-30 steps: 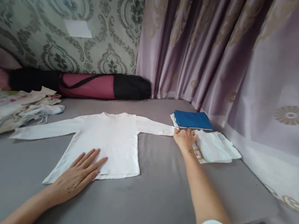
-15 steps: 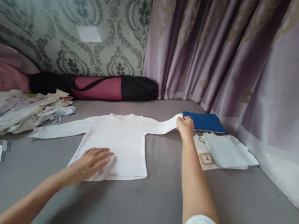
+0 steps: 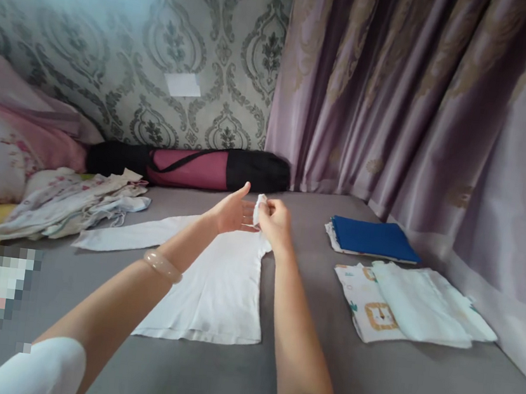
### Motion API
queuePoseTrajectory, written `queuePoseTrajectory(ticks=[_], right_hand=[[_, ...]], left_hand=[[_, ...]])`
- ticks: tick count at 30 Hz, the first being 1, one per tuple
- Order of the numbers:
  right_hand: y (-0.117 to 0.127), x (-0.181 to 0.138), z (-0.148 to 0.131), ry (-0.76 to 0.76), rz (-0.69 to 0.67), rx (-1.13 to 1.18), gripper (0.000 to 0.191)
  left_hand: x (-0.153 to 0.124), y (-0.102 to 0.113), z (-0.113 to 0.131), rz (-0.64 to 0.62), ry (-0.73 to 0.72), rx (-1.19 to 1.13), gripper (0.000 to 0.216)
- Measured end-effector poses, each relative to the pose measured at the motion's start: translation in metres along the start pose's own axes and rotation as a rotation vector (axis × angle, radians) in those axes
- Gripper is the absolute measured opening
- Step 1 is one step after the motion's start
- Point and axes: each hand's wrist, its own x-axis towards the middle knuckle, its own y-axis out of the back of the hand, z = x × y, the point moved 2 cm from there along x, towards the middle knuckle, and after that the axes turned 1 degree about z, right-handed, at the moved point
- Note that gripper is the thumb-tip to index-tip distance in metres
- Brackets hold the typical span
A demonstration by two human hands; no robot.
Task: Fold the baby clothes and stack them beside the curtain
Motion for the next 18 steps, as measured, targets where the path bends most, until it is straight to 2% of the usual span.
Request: queuePoseTrajectory(ticks=[2, 4, 6, 9, 11, 15, 18], right_hand=[[-0.007, -0.006, -0.005, -0.007, -0.231, 0.118, 0.028], [-0.005, -0.009, -0.010, -0.037, -0.376, 0.196, 0.022], [0.004, -0.007, -0.011, -0.074, -0.344, 0.232, 0.018], [0.023, 0.003, -0.002, -0.140, -0.160, 0.231, 0.014], [0.032, 0.009, 0.009, -0.187, -0.086, 0.186, 0.012], [0.032, 0.016, 0.036, -0.262, -0.091, 0.048, 0.013], [0.022, 0.018, 0.057, -0.240, -0.146, -0.204, 0.018]], left_hand=[[0.004, 0.004, 0.002, 0.038, -0.041, 0.000, 0.048], [0.007, 0.015, 0.005, 0.155, -0.107, 0.035, 0.021], [0.006, 0.031, 0.007, 0.274, -0.163, 0.073, 0.005], [0.001, 0.055, 0.010, 0.358, -0.212, 0.099, 0.010], [-0.005, 0.072, 0.008, 0.410, -0.235, 0.108, 0.012], [-0.015, 0.103, -0.006, 0.499, -0.229, 0.092, 0.016], [-0.019, 0.123, -0.025, 0.580, -0.194, 0.103, 0.018]])
